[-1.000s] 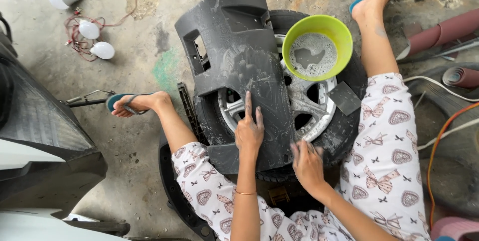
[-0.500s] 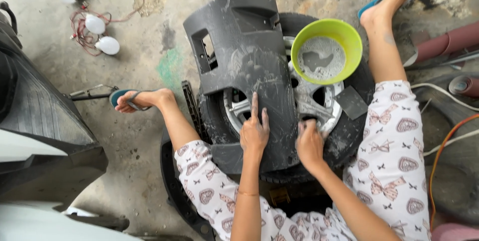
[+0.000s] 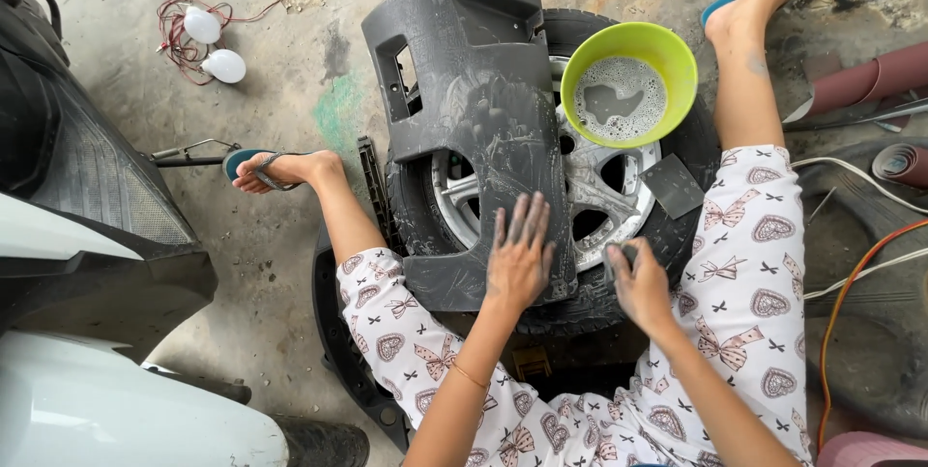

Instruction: The person scrubs a black plastic car part resting on a tire using a sponge and soapy water from a green bowl. They repeatedly dip the sponge into the bowl and scrub the surface of the part.

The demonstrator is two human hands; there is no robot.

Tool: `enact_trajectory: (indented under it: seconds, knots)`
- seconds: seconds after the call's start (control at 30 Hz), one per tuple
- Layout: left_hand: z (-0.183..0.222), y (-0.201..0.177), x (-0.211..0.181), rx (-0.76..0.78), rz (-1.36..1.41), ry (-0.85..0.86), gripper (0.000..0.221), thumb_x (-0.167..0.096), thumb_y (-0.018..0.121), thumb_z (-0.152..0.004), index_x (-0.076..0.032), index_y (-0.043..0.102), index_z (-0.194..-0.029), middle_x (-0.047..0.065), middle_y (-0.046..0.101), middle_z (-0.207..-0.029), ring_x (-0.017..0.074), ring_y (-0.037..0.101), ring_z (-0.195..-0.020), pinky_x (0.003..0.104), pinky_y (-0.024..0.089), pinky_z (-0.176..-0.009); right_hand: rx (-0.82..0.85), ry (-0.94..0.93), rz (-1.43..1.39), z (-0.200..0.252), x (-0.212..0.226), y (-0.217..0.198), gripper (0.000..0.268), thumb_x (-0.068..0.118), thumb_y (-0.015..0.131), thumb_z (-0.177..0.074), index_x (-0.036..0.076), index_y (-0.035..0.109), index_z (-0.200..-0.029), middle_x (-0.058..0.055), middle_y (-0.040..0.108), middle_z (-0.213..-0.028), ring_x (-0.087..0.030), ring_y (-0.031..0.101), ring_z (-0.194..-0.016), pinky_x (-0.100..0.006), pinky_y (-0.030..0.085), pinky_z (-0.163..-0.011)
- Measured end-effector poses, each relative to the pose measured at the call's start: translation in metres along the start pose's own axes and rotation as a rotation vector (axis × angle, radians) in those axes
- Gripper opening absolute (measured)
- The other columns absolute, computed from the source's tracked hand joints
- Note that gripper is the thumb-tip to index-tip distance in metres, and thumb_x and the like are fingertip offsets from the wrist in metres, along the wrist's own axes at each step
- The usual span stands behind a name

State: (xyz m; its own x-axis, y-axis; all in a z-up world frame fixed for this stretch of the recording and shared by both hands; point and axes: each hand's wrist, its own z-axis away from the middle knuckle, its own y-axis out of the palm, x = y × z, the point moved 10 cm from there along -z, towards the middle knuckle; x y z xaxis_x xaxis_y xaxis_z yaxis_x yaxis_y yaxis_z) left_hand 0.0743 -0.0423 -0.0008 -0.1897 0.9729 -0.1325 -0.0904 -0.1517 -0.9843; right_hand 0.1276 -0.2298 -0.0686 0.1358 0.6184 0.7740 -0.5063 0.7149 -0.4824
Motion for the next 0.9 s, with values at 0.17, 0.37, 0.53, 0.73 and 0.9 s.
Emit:
enact_trajectory:
  seconds: [0.17,0.37,0.53,0.73,0.9]
  knots:
    - [0.045,0.031,-0.048,-0.016,-0.089,0.301,0.060,-0.046,0.044,-0.105,-0.009,0.046,-0.153,0.010,0.040,-0.163,0.0242,0.028,-0.155,0.048,0.012,-0.129,-0.055,-0.035,-0.160,-0.005,0.023,-0.051,0.025,0.029,0.056,-0.110,0.006,0.055,-0.102,-0.010,0.061,-0.067,-0.022,0.058,-0.057,-0.035,0.046,-0.057]
    - [0.049,0.031,-0.062,0.163,-0.155,0.496,0.058,-0.046,0.042,-0.104,-0.008,0.051,-0.147,0.012,0.046,-0.157,0.0252,0.034,-0.151,0.048,0.016,-0.128,-0.094,-0.002,-0.426,0.000,0.015,-0.059,0.025,0.028,0.065,-0.105,0.007,0.058,-0.093,-0.003,0.053,-0.069,-0.015,0.052,-0.068,-0.032,0.042,-0.067]
    - [0.020,0.019,-0.046,0.113,-0.120,0.415,0.066,-0.046,0.044,-0.105,-0.003,0.040,-0.155,0.015,0.038,-0.164,0.0270,0.026,-0.155,0.046,0.015,-0.128,-0.078,0.003,-0.518,0.008,0.039,-0.063,0.024,0.026,0.066,-0.105,0.009,0.061,-0.089,-0.004,0.055,-0.064,-0.014,0.052,-0.063,-0.030,0.042,-0.065]
    - [0.045,0.017,-0.069,0.382,-0.229,0.582,0.059,-0.050,0.036,-0.107,-0.010,0.053,-0.147,0.009,0.049,-0.156,0.0198,0.038,-0.150,0.040,0.019,-0.127,-0.304,0.017,-0.484,-0.004,-0.002,-0.063,0.027,0.027,0.070,-0.102,0.003,0.063,-0.113,-0.014,0.060,-0.089,-0.015,0.055,-0.083,-0.032,0.045,-0.076]
    - [-0.001,-0.022,-0.015,0.325,-0.209,0.247,0.061,-0.050,0.032,-0.109,-0.016,0.033,-0.160,0.004,0.024,-0.170,0.0193,0.012,-0.157,0.047,-0.001,-0.128,-0.316,-0.364,-0.086,0.024,0.096,-0.059,0.031,0.005,0.048,-0.109,0.000,0.059,-0.137,-0.024,0.070,-0.109,-0.028,0.068,-0.083,-0.038,0.053,-0.074]
